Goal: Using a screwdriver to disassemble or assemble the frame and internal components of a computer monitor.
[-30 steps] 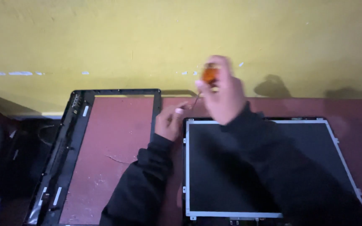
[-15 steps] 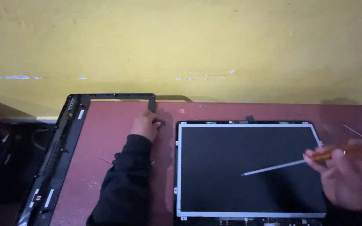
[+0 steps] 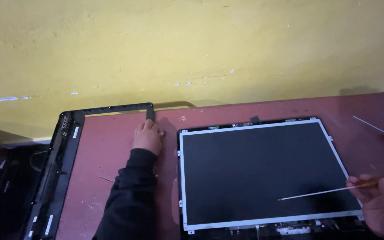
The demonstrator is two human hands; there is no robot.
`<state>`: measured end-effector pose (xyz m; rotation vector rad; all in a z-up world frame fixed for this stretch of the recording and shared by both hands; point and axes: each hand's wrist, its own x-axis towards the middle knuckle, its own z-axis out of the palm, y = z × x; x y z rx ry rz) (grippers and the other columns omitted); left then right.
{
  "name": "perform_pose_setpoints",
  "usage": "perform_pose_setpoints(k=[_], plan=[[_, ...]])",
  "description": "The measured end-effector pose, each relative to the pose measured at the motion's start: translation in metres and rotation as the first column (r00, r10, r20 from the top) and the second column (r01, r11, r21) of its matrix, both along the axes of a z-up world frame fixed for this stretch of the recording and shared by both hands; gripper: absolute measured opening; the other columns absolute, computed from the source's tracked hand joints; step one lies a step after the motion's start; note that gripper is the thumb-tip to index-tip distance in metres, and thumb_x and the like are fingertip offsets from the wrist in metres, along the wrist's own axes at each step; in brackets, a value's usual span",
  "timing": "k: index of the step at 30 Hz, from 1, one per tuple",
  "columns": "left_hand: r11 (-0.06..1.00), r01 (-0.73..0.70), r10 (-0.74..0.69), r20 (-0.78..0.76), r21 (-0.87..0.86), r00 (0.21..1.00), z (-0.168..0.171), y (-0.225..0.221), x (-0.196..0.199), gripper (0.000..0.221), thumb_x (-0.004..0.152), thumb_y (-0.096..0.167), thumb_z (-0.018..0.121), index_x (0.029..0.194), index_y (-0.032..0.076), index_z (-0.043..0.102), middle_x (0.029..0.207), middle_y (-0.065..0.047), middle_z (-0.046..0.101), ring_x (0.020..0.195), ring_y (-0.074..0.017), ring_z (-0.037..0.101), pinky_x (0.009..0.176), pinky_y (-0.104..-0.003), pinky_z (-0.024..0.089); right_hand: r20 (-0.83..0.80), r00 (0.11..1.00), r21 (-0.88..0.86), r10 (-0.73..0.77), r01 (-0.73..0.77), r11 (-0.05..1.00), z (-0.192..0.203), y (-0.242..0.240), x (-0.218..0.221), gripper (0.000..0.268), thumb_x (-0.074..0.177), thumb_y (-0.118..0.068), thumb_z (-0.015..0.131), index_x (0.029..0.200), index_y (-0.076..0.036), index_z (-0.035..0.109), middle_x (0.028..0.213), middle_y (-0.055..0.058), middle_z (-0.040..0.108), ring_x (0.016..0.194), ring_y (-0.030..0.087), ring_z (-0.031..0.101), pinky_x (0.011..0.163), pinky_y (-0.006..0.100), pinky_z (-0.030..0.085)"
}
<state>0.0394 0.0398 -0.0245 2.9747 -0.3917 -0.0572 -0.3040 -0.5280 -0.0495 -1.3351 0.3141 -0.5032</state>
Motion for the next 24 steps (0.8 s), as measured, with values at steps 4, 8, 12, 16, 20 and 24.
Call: perform_pose_setpoints(k=[4,8,12,16,20,24], plan=[[0.994,-0.022,0.022,0.002,0.104,1.000,0.006,-0.004,-0.002,0.025,0.101,0.022,0.051,0.112,0.011,0.070,0.122,-0.011,0.058,0.120,-0.0340,0.052,0.108,-0.046,0.043,0.075,0.997,-0.028,0.011,-0.009,1.000,0.010,0.007,-0.002,0.038,0.122,-0.021,0.042,0.158,-0.031,0.049,0.134,0.013,0.065,0.117,0.033,0.067,0.107,0.049,0.056],[0.982,-0.065,0.076,0.056,-0.175,0.996,0.013,0.005,-0.007,0.022,0.097,0.014,0.042,0.096,0.016,0.064,0.114,-0.010,0.057,0.106,-0.0332,0.054,0.098,-0.046,0.046,0.110,0.994,0.059,0.014,-0.020,0.998,-0.013,-0.002,-0.004,0.039,0.124,-0.023,0.039,0.160,-0.033,0.048,0.135,0.014,0.062,0.123,0.039,0.063,0.115,0.058,0.049],[0.858,0.170,-0.065,0.225,-0.485,0.972,0.025,-0.014,-0.028,0.012,0.096,0.007,0.059,0.085,0.006,0.064,0.096,-0.012,0.060,0.083,-0.0266,0.059,0.077,-0.037,0.053,0.172,0.955,0.209,0.242,-0.276,0.938,0.025,0.017,0.013,0.047,0.103,-0.008,0.049,0.147,-0.025,0.053,0.144,0.027,0.062,0.135,0.053,0.057,0.110,0.069,0.042],[0.513,0.415,-0.322,0.280,-0.751,0.904,0.064,-0.049,-0.073,0.011,0.100,0.010,0.053,0.092,0.014,0.059,0.092,-0.004,0.063,0.084,-0.0215,0.063,0.077,-0.034,0.047,0.451,0.887,-0.031,0.099,-0.095,0.995,0.076,0.106,0.047,0.037,0.116,-0.010,0.039,0.149,-0.026,0.041,0.134,0.040,0.054,0.120,0.057,0.061,0.103,0.069,0.055],[0.320,0.488,-0.559,0.254,-0.812,0.789,0.062,-0.075,-0.096,0.016,0.106,0.022,0.055,0.092,0.016,0.058,0.092,-0.001,0.059,0.086,-0.0197,0.059,0.082,-0.033,0.045,0.671,0.661,0.091,0.336,-0.522,0.848,0.074,0.112,0.058,0.047,0.126,-0.057,0.032,0.142,-0.029,0.067,0.138,0.046,0.047,0.134,0.065,0.043,0.121,0.094,0.015],[0.317,0.514,-0.619,0.237,-0.798,0.749,0.068,-0.080,-0.108,0.010,0.106,0.015,0.054,0.096,0.014,0.057,0.093,-0.004,0.058,0.084,-0.0210,0.058,0.078,-0.033,0.045,0.453,0.890,-0.456,0.058,0.175,0.873,0.161,0.238,0.062,0.031,0.101,-0.016,0.043,0.119,-0.027,0.020,0.105,0.048,0.054,0.086,0.056,0.067,0.091,0.077,0.061]])
